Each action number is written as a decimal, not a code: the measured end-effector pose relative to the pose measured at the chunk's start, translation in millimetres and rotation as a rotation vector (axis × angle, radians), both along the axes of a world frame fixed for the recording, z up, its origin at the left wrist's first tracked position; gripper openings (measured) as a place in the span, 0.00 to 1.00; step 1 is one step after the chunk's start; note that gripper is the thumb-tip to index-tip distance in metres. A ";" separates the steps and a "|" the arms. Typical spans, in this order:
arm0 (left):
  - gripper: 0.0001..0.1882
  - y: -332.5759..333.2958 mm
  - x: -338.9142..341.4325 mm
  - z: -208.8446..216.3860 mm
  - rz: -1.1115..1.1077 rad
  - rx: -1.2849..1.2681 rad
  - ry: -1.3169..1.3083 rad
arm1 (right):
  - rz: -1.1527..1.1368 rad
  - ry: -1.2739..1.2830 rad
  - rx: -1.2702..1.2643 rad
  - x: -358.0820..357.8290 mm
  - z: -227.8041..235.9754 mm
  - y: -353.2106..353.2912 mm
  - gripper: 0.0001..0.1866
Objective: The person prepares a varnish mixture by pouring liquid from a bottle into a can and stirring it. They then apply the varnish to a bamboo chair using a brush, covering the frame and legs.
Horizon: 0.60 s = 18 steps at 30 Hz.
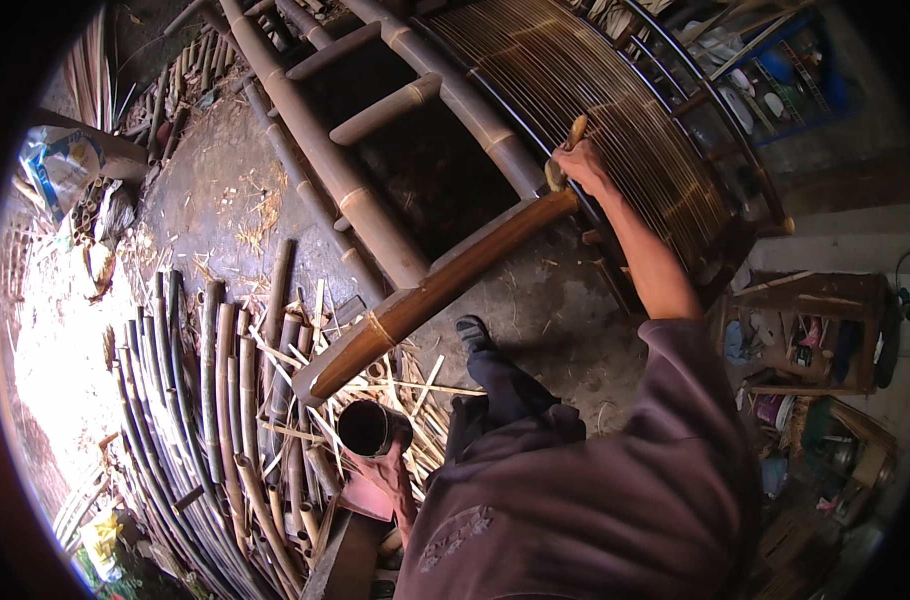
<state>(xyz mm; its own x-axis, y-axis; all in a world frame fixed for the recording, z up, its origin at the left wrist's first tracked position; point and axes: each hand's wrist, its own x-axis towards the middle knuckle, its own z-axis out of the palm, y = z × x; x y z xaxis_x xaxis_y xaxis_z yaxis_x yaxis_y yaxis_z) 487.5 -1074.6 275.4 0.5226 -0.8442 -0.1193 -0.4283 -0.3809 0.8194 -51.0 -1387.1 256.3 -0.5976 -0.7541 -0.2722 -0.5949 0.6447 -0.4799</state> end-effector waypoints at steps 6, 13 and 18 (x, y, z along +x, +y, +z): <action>0.46 -5.3 -8.9 -4.2 0.054 0.011 0.016 | 0.258 0.038 -0.090 -23.2 26.9 26.9 0.10; 0.47 -14.2 -15.1 -8.0 0.081 -0.003 0.018 | 0.626 -0.049 -0.157 84.9 57.6 43.3 0.15; 0.47 -15.2 -19.7 -6.5 0.106 0.000 0.017 | 1.024 0.122 0.128 158.7 39.4 -2.6 0.16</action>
